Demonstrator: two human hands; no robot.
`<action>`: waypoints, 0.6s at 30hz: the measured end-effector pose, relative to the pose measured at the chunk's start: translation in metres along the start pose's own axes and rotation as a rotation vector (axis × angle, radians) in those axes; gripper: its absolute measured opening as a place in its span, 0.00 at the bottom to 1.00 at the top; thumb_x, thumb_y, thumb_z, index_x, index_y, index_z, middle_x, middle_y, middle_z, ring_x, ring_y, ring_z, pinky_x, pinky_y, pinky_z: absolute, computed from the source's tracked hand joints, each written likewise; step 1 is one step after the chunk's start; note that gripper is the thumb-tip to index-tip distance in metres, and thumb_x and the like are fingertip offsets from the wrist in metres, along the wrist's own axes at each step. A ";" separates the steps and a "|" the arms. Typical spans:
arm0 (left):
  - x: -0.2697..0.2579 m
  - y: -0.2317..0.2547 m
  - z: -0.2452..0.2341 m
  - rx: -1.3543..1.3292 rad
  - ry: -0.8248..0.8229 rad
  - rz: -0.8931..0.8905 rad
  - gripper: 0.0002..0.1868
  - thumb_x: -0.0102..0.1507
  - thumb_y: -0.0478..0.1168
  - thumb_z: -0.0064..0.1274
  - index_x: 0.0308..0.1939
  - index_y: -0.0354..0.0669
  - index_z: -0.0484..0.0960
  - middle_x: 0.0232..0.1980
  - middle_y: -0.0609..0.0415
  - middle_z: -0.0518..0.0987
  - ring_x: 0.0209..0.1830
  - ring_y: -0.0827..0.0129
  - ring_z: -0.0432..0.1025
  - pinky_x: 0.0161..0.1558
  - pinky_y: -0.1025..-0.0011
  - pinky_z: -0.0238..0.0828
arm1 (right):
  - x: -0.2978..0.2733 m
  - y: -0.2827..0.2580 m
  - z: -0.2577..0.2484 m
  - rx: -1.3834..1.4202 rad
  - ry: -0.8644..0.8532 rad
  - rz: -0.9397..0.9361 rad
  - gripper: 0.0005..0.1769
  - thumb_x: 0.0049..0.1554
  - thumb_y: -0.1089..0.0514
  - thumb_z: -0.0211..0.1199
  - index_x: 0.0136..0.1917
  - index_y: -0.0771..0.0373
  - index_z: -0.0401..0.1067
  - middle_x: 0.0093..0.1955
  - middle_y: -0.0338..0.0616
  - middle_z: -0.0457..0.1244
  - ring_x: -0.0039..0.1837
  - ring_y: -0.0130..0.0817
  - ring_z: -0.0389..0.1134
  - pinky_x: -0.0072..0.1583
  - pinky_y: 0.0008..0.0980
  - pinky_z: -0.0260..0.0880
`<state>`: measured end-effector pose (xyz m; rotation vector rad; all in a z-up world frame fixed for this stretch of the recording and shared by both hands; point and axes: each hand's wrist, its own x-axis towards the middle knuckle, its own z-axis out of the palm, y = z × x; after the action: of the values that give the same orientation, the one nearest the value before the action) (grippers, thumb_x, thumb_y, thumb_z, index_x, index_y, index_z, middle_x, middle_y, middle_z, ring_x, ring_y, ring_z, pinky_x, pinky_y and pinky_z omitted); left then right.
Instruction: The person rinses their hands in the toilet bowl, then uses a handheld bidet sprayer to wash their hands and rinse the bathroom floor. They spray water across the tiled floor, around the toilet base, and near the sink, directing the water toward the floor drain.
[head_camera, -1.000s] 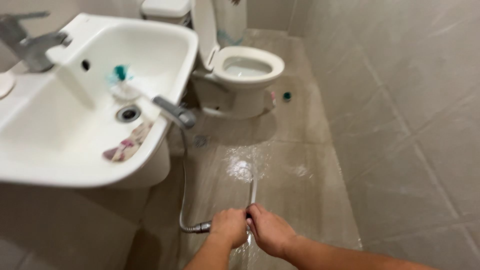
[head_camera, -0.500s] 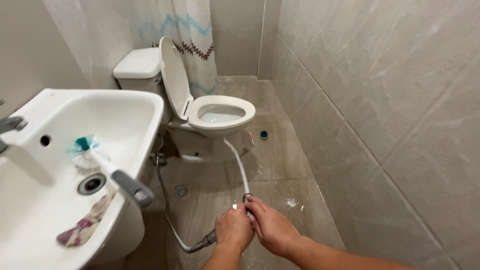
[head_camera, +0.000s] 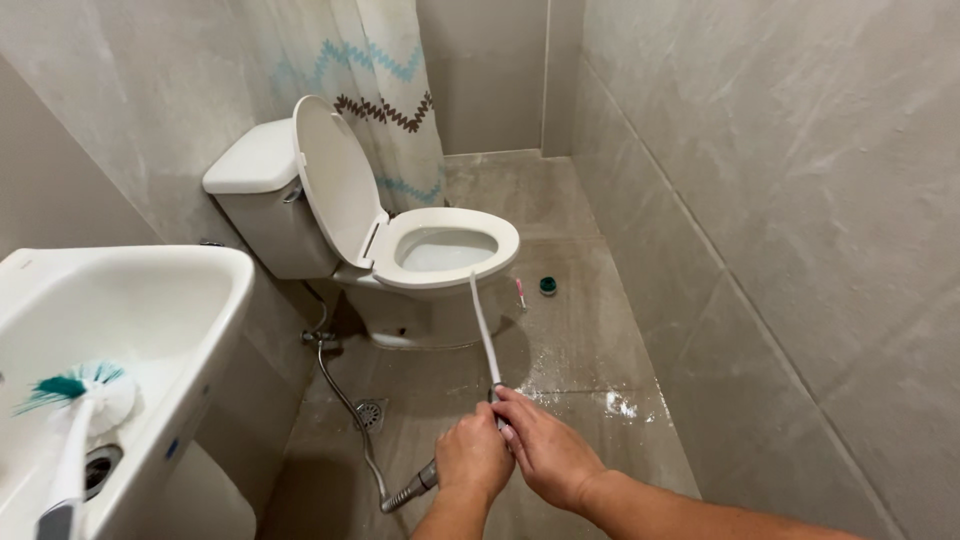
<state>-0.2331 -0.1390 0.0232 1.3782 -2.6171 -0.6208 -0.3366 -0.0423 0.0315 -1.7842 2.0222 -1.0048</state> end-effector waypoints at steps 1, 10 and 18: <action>0.008 0.005 0.003 -0.007 0.003 0.014 0.15 0.62 0.48 0.56 0.48 0.46 0.76 0.46 0.46 0.83 0.49 0.50 0.78 0.53 0.53 0.72 | 0.004 0.008 -0.005 0.000 0.009 -0.006 0.19 0.64 0.55 0.51 0.67 0.60 0.66 0.78 0.48 0.54 0.76 0.51 0.57 0.70 0.43 0.60; 0.068 0.066 0.019 0.039 -0.079 0.040 0.16 0.62 0.48 0.55 0.50 0.46 0.76 0.47 0.46 0.83 0.50 0.51 0.78 0.53 0.54 0.72 | 0.027 0.070 -0.054 0.004 0.023 0.057 0.20 0.64 0.54 0.51 0.67 0.59 0.65 0.78 0.45 0.55 0.74 0.48 0.59 0.69 0.41 0.61; 0.069 0.038 0.002 0.047 -0.040 -0.119 0.16 0.63 0.50 0.55 0.49 0.46 0.76 0.46 0.46 0.83 0.50 0.50 0.78 0.53 0.53 0.73 | 0.055 0.054 -0.032 0.057 -0.073 0.021 0.20 0.64 0.54 0.49 0.67 0.58 0.65 0.79 0.42 0.54 0.75 0.46 0.58 0.70 0.41 0.60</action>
<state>-0.3024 -0.1751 0.0307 1.5603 -2.6116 -0.6113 -0.4091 -0.0842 0.0337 -1.7410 1.9453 -0.9674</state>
